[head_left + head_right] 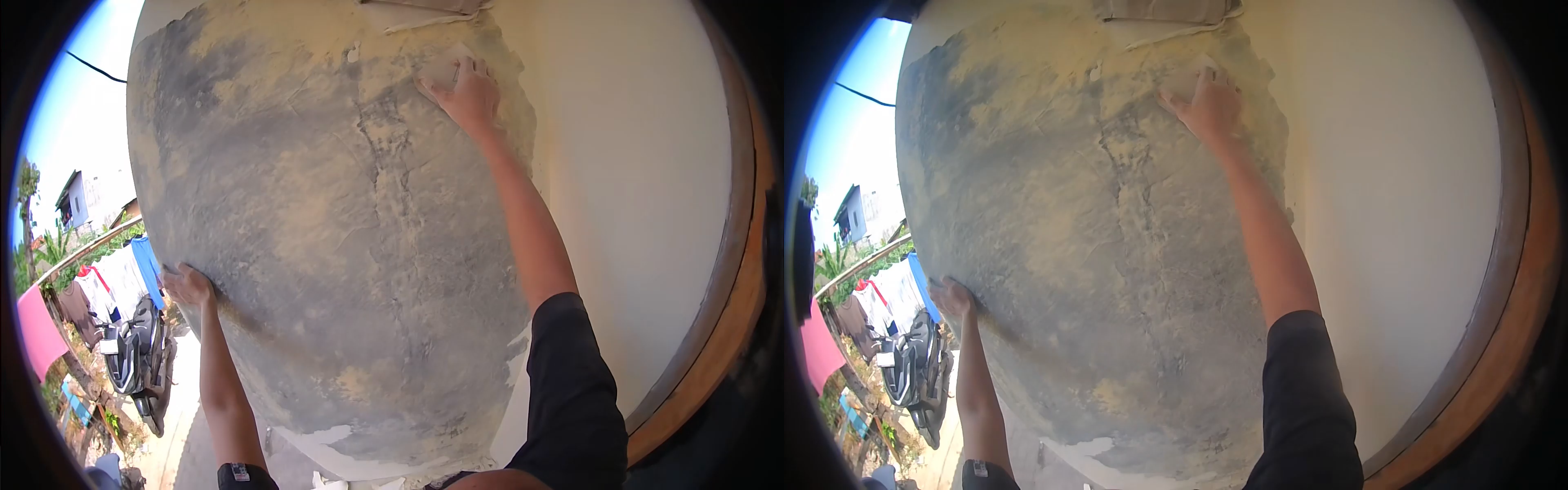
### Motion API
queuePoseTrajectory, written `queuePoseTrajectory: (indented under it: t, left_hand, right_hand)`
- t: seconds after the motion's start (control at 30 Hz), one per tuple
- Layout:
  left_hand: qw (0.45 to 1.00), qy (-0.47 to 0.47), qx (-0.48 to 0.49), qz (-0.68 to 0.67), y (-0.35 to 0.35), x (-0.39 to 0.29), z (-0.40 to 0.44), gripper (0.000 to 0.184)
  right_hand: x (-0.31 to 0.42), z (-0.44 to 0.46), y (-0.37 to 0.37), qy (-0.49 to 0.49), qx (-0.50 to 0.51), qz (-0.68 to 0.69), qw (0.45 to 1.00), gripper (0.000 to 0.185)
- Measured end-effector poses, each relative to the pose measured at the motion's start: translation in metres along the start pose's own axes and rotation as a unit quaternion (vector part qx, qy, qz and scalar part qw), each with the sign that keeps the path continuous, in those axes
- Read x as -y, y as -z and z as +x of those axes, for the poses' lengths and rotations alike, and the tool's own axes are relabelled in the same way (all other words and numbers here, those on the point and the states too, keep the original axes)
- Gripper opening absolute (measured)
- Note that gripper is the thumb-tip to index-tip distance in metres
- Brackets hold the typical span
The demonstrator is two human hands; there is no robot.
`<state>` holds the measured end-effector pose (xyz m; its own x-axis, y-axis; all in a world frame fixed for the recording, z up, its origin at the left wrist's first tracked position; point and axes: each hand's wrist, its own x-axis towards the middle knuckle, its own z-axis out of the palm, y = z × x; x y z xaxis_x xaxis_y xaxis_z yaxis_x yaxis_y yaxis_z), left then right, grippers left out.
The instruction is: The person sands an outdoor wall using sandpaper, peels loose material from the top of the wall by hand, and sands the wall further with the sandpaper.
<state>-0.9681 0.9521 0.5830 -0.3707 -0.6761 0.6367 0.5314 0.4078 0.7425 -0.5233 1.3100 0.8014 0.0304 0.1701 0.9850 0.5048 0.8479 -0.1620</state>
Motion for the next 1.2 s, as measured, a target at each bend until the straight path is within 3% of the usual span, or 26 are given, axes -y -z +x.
queuePoseTrajectory:
  t: [0.1, 0.2, 0.4, 0.53, 0.6, 0.67, 0.73, 0.8, 0.9, 0.97, 1.03, 1.13, 1.2]
  left_hand:
    - [1.000, 0.000, -0.006, 0.011, -0.004, 0.003, 0.000, 0.061]
    - [1.000, 0.008, 0.000, 0.017, -0.007, 0.006, 0.000, 0.062]
    - [1.000, -0.002, -0.009, 0.018, -0.011, 0.010, 0.000, 0.061]
    - [1.000, 0.001, -0.007, 0.010, 0.000, 0.000, -0.001, 0.060]
    - [1.000, -0.008, -0.008, 0.006, 0.002, 0.000, 0.000, 0.059]
    - [1.000, -0.020, -0.017, 0.013, -0.004, 0.007, 0.001, 0.058]
    - [1.000, -0.020, -0.009, 0.008, -0.001, 0.003, -0.001, 0.058]
    - [1.000, -0.017, -0.011, 0.006, 0.001, 0.003, -0.006, 0.057]
    - [0.999, -0.025, -0.026, 0.007, -0.001, 0.000, 0.001, 0.057]
    - [1.000, -0.016, -0.023, 0.007, 0.000, 0.001, -0.001, 0.056]
    - [0.999, -0.033, -0.023, 0.004, 0.003, 0.002, 0.002, 0.057]
    - [0.999, -0.031, -0.027, 0.010, 0.000, 0.003, 0.000, 0.056]
    - [0.999, -0.028, -0.025, 0.014, -0.003, 0.009, -0.001, 0.056]
  right_hand:
    - [-0.016, 0.005, -0.059, 0.128, -0.175, 0.055, 0.975, 0.069]
    - [-0.008, -0.018, -0.061, 0.111, -0.134, -0.014, 0.985, 0.074]
    - [-0.016, -0.115, -0.044, 0.203, -0.011, -0.032, 0.979, 0.067]
    - [-0.039, -0.028, -0.046, 0.181, -0.075, 0.034, 0.980, 0.058]
    - [-0.047, 0.039, -0.049, 0.085, -0.050, 0.060, 0.993, 0.054]
    - [-0.041, 0.047, -0.056, 0.038, -0.054, 0.021, 0.998, 0.053]
    - [-0.008, -0.007, -0.060, 0.083, -0.140, -0.046, 0.986, 0.052]
    - [0.021, -0.108, -0.059, 0.248, -0.020, -0.017, 0.968, 0.049]
    - [-0.006, -0.124, -0.034, 0.310, 0.098, 0.113, 0.939, 0.048]
    - [-0.053, -0.049, -0.035, 0.269, -0.039, -0.011, 0.962, 0.048]
    - [-0.094, 0.029, -0.035, 0.099, -0.096, 0.005, 0.990, 0.049]
    - [-0.055, 0.025, -0.054, 0.083, -0.122, -0.018, 0.989, 0.049]
    - [-0.008, -0.043, -0.055, 0.265, -0.048, 0.045, 0.962, 0.049]
